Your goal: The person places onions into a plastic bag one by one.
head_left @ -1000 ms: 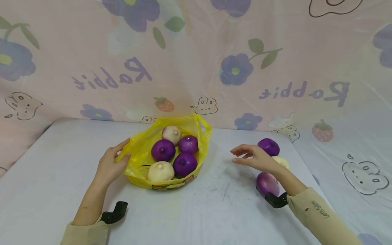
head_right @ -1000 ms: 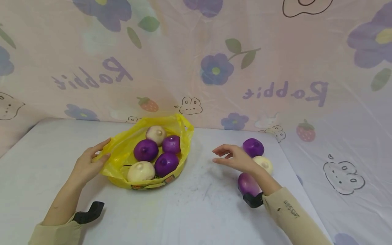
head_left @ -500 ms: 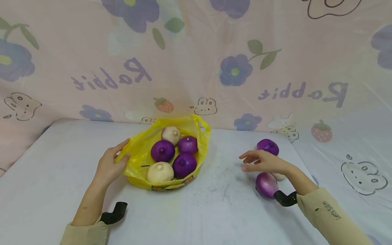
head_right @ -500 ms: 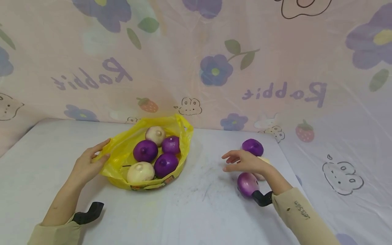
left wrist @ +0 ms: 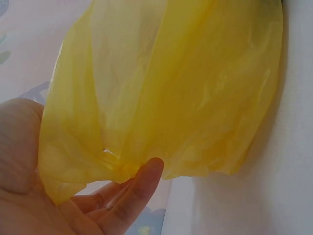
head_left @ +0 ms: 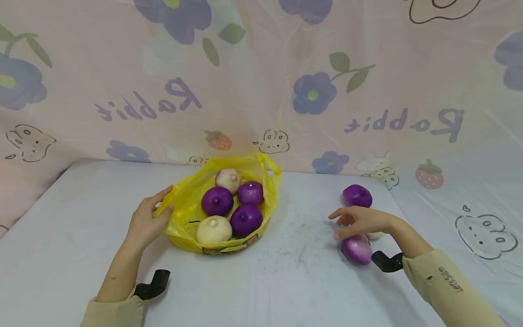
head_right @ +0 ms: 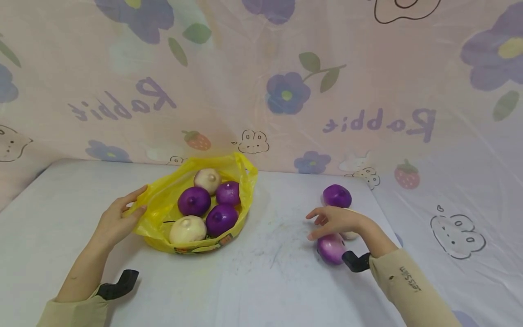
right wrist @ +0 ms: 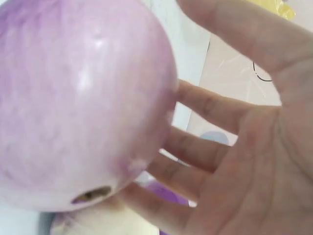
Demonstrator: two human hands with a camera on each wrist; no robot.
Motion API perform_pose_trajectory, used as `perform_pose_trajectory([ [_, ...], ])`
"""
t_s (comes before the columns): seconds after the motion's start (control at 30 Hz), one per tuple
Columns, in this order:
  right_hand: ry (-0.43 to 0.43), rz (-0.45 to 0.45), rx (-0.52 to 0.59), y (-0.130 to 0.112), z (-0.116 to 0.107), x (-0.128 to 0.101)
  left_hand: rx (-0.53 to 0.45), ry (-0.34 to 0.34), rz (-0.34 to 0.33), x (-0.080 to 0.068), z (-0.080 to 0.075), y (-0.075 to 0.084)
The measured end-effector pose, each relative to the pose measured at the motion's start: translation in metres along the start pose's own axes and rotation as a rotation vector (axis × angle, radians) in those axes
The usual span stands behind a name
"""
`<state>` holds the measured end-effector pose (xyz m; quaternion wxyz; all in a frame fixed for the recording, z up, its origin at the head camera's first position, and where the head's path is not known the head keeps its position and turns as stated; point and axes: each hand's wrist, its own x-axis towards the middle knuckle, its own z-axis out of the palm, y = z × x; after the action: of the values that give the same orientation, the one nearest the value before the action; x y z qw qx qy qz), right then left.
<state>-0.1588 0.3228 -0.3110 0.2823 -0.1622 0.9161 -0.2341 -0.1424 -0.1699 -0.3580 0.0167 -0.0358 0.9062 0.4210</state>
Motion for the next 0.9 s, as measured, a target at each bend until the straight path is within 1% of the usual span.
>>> perform_pose_trajectory([
  [0.13,-0.032,0.055,-0.007,0.000,0.001,-0.004,-0.006,-0.004,-0.005,0.000,0.000,0.001],
  [0.33,-0.052,0.104,-0.083,0.002,0.002,-0.010,-0.011,-0.004,-0.004,-0.001,-0.001,0.001],
  [0.4,-0.060,0.124,-0.090,0.002,0.002,-0.011,-0.012,-0.003,-0.004,-0.001,0.000,0.001],
  [0.57,-0.105,0.184,-0.048,0.001,0.003,-0.013,-0.012,-0.005,-0.011,0.000,0.000,0.000],
  [0.67,-0.112,0.207,-0.039,0.001,0.003,-0.013,-0.012,-0.007,-0.014,0.000,0.000,0.000],
  [0.8,-0.121,0.215,-0.025,0.001,0.003,-0.013,-0.011,-0.006,-0.007,0.000,0.000,0.000],
  [0.9,-0.126,0.200,-0.027,0.000,0.003,-0.012,-0.007,-0.001,-0.002,0.000,0.000,-0.001],
])
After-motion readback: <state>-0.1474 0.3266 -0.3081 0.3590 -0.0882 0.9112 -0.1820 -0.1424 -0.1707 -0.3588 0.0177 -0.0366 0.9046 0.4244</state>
